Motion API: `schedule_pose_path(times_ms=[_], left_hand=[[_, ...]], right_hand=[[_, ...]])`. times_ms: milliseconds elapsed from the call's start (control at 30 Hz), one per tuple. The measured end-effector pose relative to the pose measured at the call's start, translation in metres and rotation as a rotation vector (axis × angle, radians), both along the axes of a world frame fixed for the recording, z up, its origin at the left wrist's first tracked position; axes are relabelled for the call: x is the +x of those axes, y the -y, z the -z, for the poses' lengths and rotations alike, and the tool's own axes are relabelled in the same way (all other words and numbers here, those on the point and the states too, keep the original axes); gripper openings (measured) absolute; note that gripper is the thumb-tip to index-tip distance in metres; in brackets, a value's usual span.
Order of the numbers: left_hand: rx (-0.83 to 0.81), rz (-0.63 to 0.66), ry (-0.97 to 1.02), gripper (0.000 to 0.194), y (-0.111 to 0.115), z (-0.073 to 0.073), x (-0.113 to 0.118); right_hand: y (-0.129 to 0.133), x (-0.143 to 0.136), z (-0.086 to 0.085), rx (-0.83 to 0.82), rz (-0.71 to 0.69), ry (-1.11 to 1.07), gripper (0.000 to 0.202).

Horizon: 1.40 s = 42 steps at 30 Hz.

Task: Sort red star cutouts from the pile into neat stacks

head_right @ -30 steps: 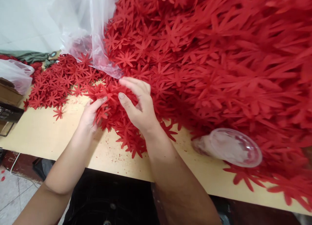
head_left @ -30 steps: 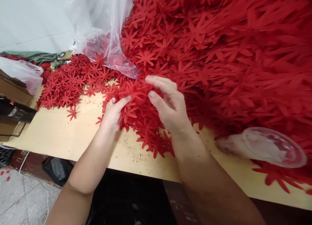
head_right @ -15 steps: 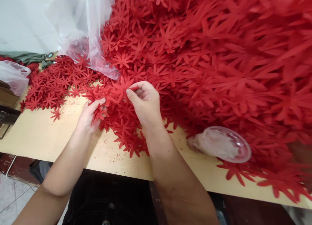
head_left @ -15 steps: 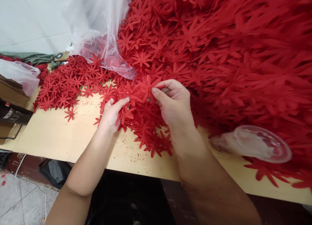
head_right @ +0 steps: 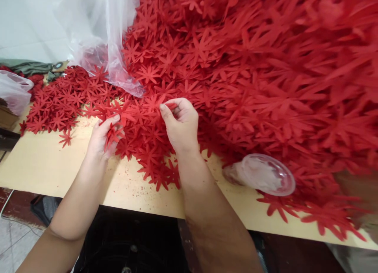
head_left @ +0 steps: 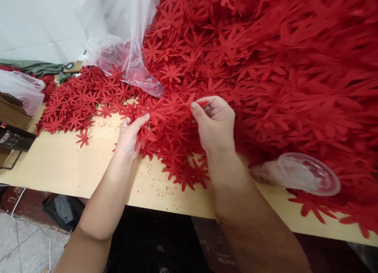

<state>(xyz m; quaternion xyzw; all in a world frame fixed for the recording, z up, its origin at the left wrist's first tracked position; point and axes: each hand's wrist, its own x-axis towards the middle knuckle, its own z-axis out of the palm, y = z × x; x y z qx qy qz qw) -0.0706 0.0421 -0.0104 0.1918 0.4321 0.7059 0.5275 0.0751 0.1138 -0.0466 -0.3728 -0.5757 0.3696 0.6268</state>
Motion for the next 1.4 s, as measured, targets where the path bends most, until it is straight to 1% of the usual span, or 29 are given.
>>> schedule_pose_path(times_ms=[67,200,267,300,400,467,533,600,667,700,733,767,833,900,933,967,1000,1133,1267,1400], left_hand=[[0.014,0.049,-0.045,0.025,0.001,0.002,0.001],[0.050,0.202,-0.142,0.024,0.003,0.007,0.009],[0.072,0.223,-0.158,0.022,0.003,0.009,0.012],[0.072,0.207,-0.154,0.021,0.002,0.009,0.012],[0.045,0.112,-0.117,0.019,0.001,0.009,0.012],[0.039,0.046,-0.085,0.019,-0.001,0.008,0.010],[0.040,0.009,-0.066,0.021,-0.002,0.009,0.007],[0.042,-0.011,-0.064,0.023,-0.003,0.010,0.006],[0.040,-0.008,-0.081,0.024,-0.004,0.011,0.006],[0.041,-0.001,-0.098,0.024,-0.003,0.012,0.006],[0.043,0.009,-0.119,0.024,-0.003,0.013,0.007],[0.048,0.022,-0.141,0.024,-0.003,0.014,0.008],[0.066,0.049,-0.171,0.025,-0.002,0.016,0.011],[0.085,0.061,-0.173,0.026,-0.002,0.017,0.012],[0.088,0.066,-0.170,0.026,-0.002,0.017,0.013],[0.088,0.067,-0.169,0.025,-0.002,0.017,0.014],[0.085,0.067,-0.171,0.025,-0.001,0.016,0.014],[0.079,0.066,-0.205,0.018,-0.002,0.015,0.013],[0.088,0.043,-0.209,0.015,-0.003,0.015,0.010],[0.088,0.019,-0.209,0.016,-0.004,0.015,0.009]], right_hand=[[0.004,-0.001,-0.004,-0.010,-0.063,0.035,0.019],[0.015,-0.007,-0.010,-0.045,-0.289,0.097,0.024],[0.019,-0.011,-0.012,-0.042,-0.361,0.092,0.028],[0.020,-0.012,-0.012,-0.041,-0.372,0.090,0.029],[0.020,-0.012,-0.011,-0.039,-0.343,0.115,0.030],[0.017,-0.010,-0.009,-0.030,-0.284,0.152,0.028],[0.013,-0.005,-0.008,0.001,-0.185,0.190,0.024],[0.010,0.001,-0.008,0.073,-0.045,0.244,0.020],[0.009,0.005,-0.010,0.162,0.088,0.315,0.020],[0.010,0.005,-0.011,0.196,0.121,0.345,0.022],[0.012,0.004,-0.012,0.213,0.118,0.359,0.024],[0.014,0.002,-0.013,0.210,0.075,0.350,0.026],[0.020,-0.005,-0.012,0.158,-0.092,0.287,0.032],[0.024,-0.013,-0.009,0.069,-0.263,0.203,0.037],[0.025,-0.016,-0.008,0.029,-0.316,0.169,0.038],[0.025,-0.018,-0.007,0.000,-0.338,0.140,0.038],[0.024,-0.019,-0.007,-0.024,-0.335,0.118,0.037],[0.020,-0.014,-0.009,-0.064,-0.233,0.067,0.032],[0.019,-0.010,-0.012,-0.034,-0.192,0.085,0.029],[0.016,-0.010,-0.009,0.002,-0.095,0.124,0.025]])
